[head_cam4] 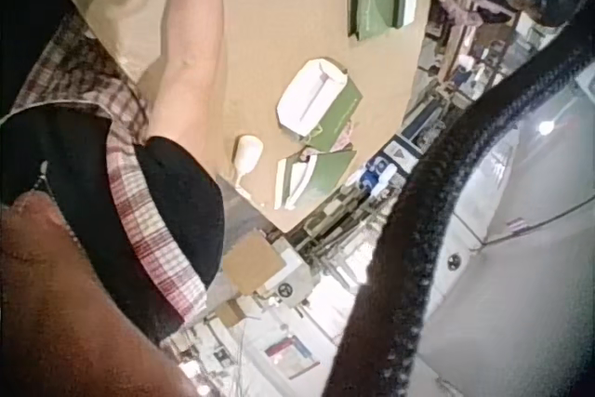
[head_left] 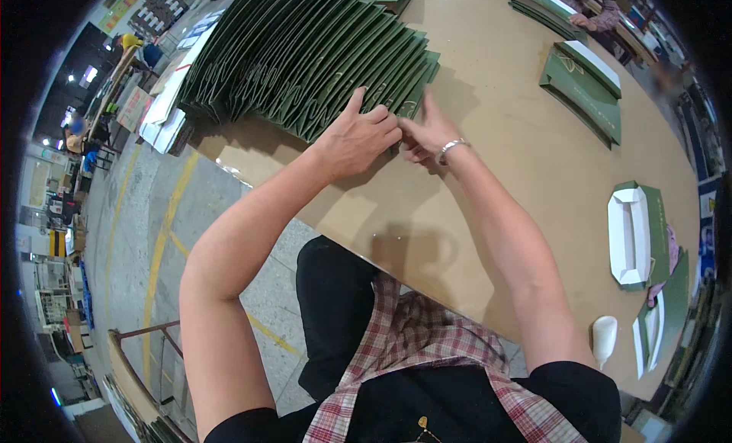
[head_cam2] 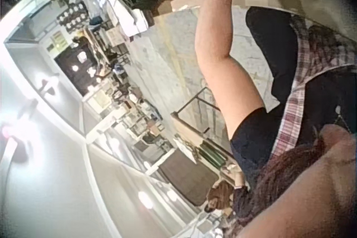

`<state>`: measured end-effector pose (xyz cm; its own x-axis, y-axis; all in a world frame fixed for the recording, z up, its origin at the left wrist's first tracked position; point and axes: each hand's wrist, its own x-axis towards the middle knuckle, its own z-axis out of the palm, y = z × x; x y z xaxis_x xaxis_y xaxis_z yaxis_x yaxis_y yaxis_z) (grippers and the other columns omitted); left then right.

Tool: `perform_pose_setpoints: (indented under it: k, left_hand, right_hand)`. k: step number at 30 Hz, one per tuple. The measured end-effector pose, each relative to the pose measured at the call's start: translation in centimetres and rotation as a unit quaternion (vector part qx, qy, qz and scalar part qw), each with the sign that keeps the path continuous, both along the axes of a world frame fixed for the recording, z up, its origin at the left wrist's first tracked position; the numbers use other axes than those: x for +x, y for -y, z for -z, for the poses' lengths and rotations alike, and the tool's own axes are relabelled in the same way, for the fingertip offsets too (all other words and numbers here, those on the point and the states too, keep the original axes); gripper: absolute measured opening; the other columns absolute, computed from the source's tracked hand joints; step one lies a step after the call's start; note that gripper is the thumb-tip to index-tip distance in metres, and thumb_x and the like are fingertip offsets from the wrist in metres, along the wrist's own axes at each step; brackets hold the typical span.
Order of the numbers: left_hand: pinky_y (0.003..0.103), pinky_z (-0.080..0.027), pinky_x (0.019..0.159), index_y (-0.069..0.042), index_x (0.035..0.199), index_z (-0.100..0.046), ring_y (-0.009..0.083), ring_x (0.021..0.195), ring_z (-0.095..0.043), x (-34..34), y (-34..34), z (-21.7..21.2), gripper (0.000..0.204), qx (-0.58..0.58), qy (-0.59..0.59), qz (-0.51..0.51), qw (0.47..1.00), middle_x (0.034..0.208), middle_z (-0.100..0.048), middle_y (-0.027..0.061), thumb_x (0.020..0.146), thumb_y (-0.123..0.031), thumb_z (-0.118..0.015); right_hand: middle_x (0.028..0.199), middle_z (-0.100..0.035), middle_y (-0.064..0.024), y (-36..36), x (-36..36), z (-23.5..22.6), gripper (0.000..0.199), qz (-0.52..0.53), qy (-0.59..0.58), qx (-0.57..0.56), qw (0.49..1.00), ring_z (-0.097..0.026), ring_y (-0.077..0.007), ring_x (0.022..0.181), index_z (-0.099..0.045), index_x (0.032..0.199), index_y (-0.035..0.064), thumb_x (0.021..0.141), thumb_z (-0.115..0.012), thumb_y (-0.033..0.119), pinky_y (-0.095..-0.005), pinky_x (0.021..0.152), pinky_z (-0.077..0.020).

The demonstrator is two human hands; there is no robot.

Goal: Applying glue to the flaps of paper gift bags and folding them to assemble.

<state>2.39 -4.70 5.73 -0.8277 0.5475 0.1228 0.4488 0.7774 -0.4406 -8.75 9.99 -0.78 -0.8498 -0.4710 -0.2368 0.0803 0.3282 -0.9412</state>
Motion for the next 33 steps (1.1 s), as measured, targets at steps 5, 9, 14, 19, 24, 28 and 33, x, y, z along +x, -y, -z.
perform_pose_setpoints:
  k: [5, 9, 14, 19, 24, 28, 33]
  left_hand:
    - [0.055, -0.029, 0.106, -0.014, 0.1, -0.054, 0.0186, 0.102, -0.051, -1.6, -1.2, -0.2, 0.019, 0.007, -0.016, 0.027, 0.999, 0.099, -0.052, 0.0015, 0.082, -0.019, -0.056]
    - [0.056, -0.025, 0.109, -0.012, 0.103, -0.056, 0.0187, 0.108, -0.051, -2.5, -1.9, 1.8, 0.022, 0.045, -0.005, 0.029, 0.999, 0.102, -0.055, 0.0018, 0.082, -0.018, -0.055]
    - [0.059, -0.019, 0.112, -0.012, 0.105, -0.059, 0.023, 0.116, -0.052, 0.2, -2.7, 1.4, 0.025, 0.105, -0.006, -0.029, 0.994, 0.112, -0.06, 0.0069, 0.08, -0.016, -0.06]
    - [0.061, -0.02, 0.111, -0.013, 0.117, -0.06, 0.0294, 0.129, -0.044, 7.4, -4.8, 1.5, 0.038, 0.184, 0.0, -0.024, 0.983, 0.128, -0.052, 0.0107, 0.079, -0.015, -0.063]
    - [0.053, -0.031, 0.108, -0.013, 0.12, -0.059, 0.0381, 0.129, -0.041, 11.9, -11.0, 5.0, 0.048, 0.327, 0.09, 0.016, 0.94, 0.134, -0.046, 0.02, 0.072, -0.013, -0.064]
    - [0.052, -0.028, 0.111, -0.012, 0.136, -0.046, 0.0394, 0.134, -0.034, 14.2, -15.9, 4.0, 0.059, 0.439, 0.061, 0.011, 0.896, 0.143, -0.037, 0.0223, 0.079, -0.01, -0.062]
    - [0.049, -0.029, 0.112, -0.009, 0.139, -0.041, 0.039, 0.133, -0.036, 14.9, -18.6, 2.0, 0.064, 0.559, 0.031, 0.0, 0.828, 0.142, -0.038, 0.0209, 0.078, -0.001, -0.058]
  right_hand:
    - [0.079, -0.064, -0.0178, -0.5, 0.6, 1.1, 0.038, 0.046, -0.008, -0.083, 0.995, -0.065, -0.0257, 0.057, -0.045, 0.124, -0.0061, 0.087, -0.051, 0.006, -0.0372, 0.044, -0.0548]
    - [0.104, -0.065, -0.0265, -1.1, 0.7, 0.9, 0.053, 0.031, 0.092, -0.065, 0.993, -0.063, -0.0403, 0.098, -0.044, 0.133, -0.0001, 0.083, -0.055, 0.011, -0.0424, 0.087, -0.0504]
    - [0.109, -0.065, -0.0182, -14.7, 1.2, -4.6, 0.06, 0.049, -0.424, 0.194, 0.883, -0.061, -0.0361, 0.099, -0.044, 0.14, 0.0134, 0.082, -0.06, 0.018, -0.0431, 0.088, -0.0487]
    - [0.124, -0.057, -0.0199, -46.3, -3.4, -5.9, 0.045, 0.285, -0.471, 0.561, 0.618, -0.054, -0.0385, 0.111, -0.06, 0.12, 0.0053, 0.078, -0.064, 0.021, -0.0478, 0.098, -0.0419]
    - [0.112, -0.065, -0.0211, -63.9, 0.0, -2.9, 0.032, 0.281, -0.176, 0.316, 0.889, -0.063, -0.0372, 0.103, -0.065, 0.114, 0.0057, 0.086, -0.052, 0.014, -0.0441, 0.088, -0.049]
    - [0.104, -0.068, -0.02, -55.3, 0.4, 0.8, 0.04, 0.164, -0.328, 0.469, 0.804, -0.064, -0.0386, 0.096, -0.064, 0.118, 0.006, 0.082, -0.048, -0.002, -0.0441, 0.084, -0.0503]
    - [0.098, -0.067, -0.0194, -33.1, 14.2, -4.5, 0.05, -0.032, -0.348, 0.346, 0.871, -0.064, -0.0395, 0.093, -0.066, 0.118, 0.0152, 0.076, -0.048, -0.008, -0.0454, 0.082, -0.0499]
